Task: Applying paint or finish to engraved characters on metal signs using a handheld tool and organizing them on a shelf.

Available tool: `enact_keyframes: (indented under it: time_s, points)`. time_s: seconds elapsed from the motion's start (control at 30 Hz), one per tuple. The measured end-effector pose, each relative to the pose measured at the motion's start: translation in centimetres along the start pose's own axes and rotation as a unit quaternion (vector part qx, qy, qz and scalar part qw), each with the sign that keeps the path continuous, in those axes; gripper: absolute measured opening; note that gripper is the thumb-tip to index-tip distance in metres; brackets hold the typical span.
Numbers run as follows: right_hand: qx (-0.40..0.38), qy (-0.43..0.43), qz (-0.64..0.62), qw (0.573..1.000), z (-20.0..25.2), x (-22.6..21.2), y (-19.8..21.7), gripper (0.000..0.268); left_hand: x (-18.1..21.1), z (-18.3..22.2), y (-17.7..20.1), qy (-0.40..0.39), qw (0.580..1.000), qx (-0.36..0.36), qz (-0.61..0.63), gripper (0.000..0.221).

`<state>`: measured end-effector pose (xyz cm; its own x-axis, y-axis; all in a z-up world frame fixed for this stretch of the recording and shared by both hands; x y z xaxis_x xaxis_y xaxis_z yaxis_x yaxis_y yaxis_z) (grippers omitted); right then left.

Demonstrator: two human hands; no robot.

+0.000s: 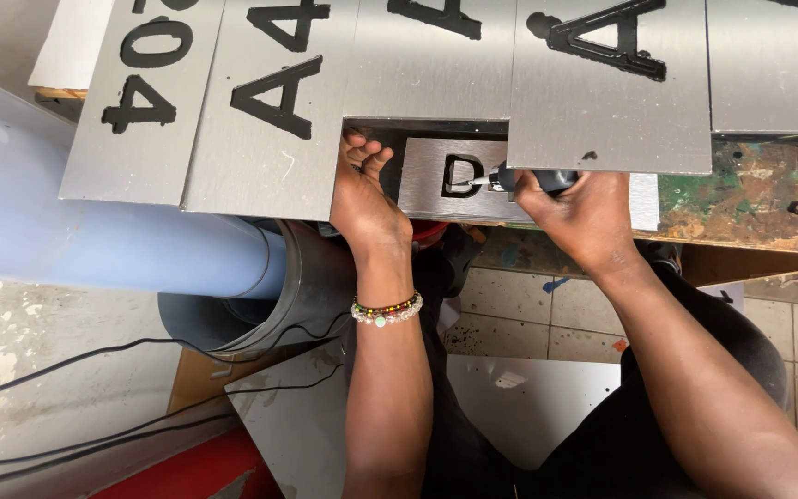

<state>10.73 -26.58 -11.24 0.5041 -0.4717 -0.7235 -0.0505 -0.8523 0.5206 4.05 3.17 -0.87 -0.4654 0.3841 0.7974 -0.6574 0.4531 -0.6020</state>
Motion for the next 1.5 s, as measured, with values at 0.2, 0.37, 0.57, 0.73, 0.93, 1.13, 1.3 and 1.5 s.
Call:
enact_keyframes:
  time_s: [0.2, 0.37, 0.57, 0.73, 0.93, 1.13, 1.3, 1.5]
  points:
    - [0.000, 0.008, -0.004, 1.000, 0.5, -0.8, 0.5, 0.014, 0.6, 0.5, -0.4, 0.009, 1.000, 0.010, -0.002, 0.014]
    - [0.001, 0.018, -0.007, 1.000, 0.0, -1.6, 0.8, 0.016, 1.0, 1.0, -0.9, 0.015, 1.000, 0.018, -0.001, 0.013]
    - [0.006, 0.025, -0.011, 1.000, -2.4, -2.8, 0.4, 0.018, 1.0, 1.4, -1.4, 0.015, 1.000, 0.024, 0.003, 0.008]
    - [0.014, 0.027, -0.014, 0.999, -3.7, -3.5, 0.3, 0.019, 0.9, 1.2, -1.3, 0.010, 1.000, 0.025, -0.004, 0.007]
    - [0.023, 0.031, -0.004, 0.999, -4.3, -5.0, 1.3, 0.022, 0.6, 0.9, -1.0, 0.012, 1.000, 0.029, 0.000, 0.005]
    - [0.021, -0.001, 0.003, 1.000, -1.7, 1.8, 0.7, 0.019, 0.6, 1.2, -1.1, 0.006, 1.000, 0.025, 0.005, 0.004]
    - [0.023, -0.013, -0.005, 1.000, -1.5, 1.6, 1.9, 0.013, 0.4, 1.4, -1.5, 0.001, 1.000, 0.030, 0.007, 0.006]
    - [0.043, -0.014, -0.016, 0.999, -1.2, -0.1, 3.4, 0.010, 1.5, 2.7, -3.0, -0.009, 1.000, 0.023, 0.003, 0.006]
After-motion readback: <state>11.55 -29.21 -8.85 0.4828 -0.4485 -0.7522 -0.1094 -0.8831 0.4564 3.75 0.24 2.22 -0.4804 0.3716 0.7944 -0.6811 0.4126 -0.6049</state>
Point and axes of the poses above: each hand's wrist, its own z-axis away from the middle knuckle, its own y-axis out of the back of the hand, x = y × z, the point moved 4 cm from there along -z, towards the middle knuckle, and after that the axes turned 4 degrees about y, right-handed, at the moved point
